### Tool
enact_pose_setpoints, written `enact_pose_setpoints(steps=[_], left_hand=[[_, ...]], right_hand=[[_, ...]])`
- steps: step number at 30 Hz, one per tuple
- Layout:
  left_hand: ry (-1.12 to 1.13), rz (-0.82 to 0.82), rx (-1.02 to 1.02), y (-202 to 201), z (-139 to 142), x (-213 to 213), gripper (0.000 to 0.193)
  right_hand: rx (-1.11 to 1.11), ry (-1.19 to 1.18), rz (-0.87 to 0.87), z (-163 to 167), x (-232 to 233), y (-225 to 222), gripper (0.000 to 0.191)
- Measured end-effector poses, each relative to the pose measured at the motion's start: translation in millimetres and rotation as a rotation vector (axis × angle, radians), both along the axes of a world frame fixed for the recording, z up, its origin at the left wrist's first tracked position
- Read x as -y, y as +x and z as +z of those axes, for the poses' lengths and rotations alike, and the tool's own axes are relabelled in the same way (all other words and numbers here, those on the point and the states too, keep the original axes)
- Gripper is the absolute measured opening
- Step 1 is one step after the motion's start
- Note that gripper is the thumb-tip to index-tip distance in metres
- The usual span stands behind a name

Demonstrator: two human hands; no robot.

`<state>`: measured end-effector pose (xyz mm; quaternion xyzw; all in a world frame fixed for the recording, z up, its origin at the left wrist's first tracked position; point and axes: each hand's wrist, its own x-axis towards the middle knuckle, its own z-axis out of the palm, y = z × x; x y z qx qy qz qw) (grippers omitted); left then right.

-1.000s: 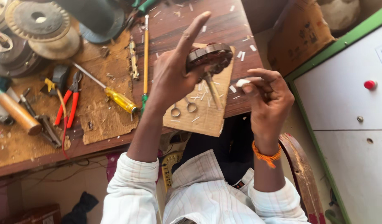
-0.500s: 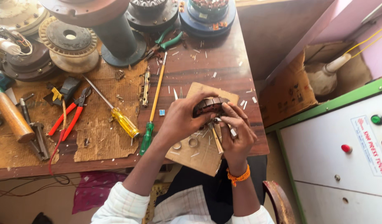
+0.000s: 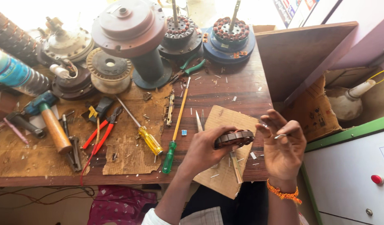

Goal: The person cuts small white rectangular pieces with scissors and inserts them into slots on a circular motor stator assembly. The person repeats this process for multiple slots around the stator.

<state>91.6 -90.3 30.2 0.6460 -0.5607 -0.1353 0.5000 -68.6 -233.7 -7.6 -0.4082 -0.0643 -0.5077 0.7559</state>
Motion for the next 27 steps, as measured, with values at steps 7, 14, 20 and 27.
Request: enact_pose_setpoints(steps=[7, 14, 20, 27], left_hand=[[0.014, 0.009, -0.127, -2, -6, 0, 0.045], [-0.130, -0.005, -0.109, -1, -17, -7, 0.044], [-0.225, -0.020, -0.118, 1, -28, -3, 0.044], [-0.184, -0.027, -0.166, 2, -31, -4, 0.043]], right_hand=[[0.045, 0.122, -0.019, 0, -23, 10, 0.017], [0.041, 0.157, -0.256, -29, -40, 24, 0.015], [-0.101, 0.111, -0.421, -50, -45, 24, 0.012], [-0.138, 0.086, -0.401, -54, -54, 20, 0.006]])
